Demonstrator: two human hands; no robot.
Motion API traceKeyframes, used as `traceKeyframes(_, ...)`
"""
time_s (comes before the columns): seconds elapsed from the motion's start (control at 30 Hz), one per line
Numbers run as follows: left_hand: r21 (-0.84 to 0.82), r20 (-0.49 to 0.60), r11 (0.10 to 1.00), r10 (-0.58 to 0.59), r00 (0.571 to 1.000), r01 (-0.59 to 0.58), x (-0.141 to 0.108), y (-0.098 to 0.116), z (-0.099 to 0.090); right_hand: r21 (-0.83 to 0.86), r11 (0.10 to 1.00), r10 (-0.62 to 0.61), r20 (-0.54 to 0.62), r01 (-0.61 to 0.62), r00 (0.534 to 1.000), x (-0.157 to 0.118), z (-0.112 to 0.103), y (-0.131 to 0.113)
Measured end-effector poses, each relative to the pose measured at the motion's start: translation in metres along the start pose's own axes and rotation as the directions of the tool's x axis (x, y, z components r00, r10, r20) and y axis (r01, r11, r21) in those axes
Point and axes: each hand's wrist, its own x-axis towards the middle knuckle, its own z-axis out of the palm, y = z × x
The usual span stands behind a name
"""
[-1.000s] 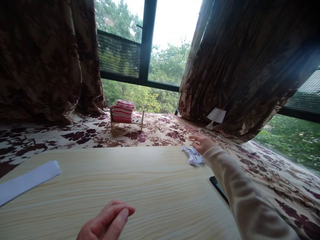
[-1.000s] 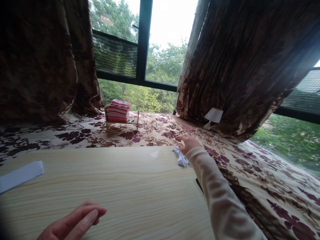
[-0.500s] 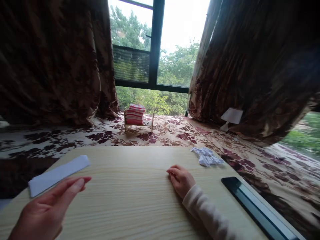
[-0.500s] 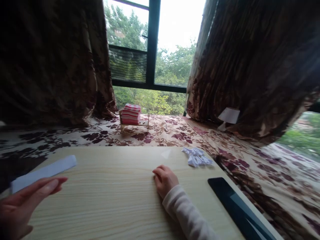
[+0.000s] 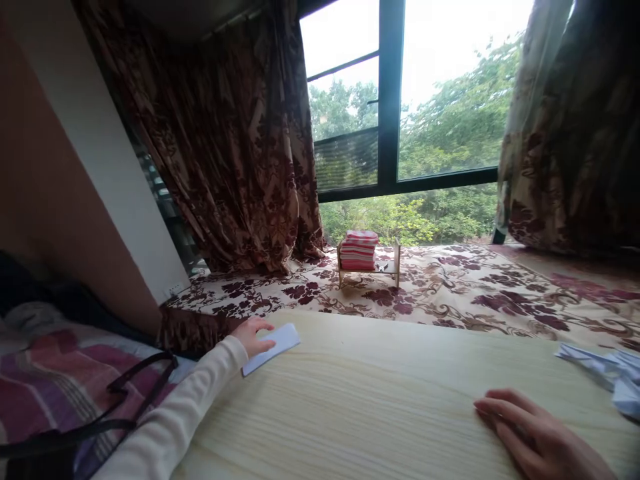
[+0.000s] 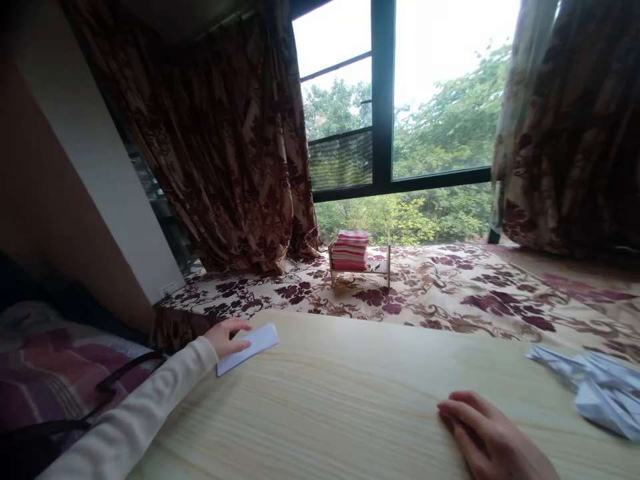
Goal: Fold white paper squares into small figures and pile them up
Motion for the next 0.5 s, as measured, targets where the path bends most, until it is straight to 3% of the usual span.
traceKeyframes(0.13,0.099,0.153,0.994,0.037,0.988,-0.052,0.012,0.0,0.011,0.025,1.0,-0.001,-0.001,0.001,1.0,0.002,-0.003,-0.006)
traceKeyframes(0.23,0.141,0.208,0.988,0.032,0.978,-0.062,0.015,0.0,0.016,0.067,0.995,0.075,-0.062,-0.071,0.995,0.002,-0.004,-0.015)
traceKeyframes(0.4,0.126,0.189,0.989,0.05,0.981,-0.075,0.019,0.005,0.013,0.139,0.979,0.16,-0.047,-0.152,0.986,0.005,-0.002,-0.021)
traceKeyframes(0.5,0.043,0.149,0.992,0.11,0.983,-0.117,0.016,0.019,0.008,0.122,0.975,0.188,-0.013,-0.185,0.982,0.012,-0.014,-0.031)
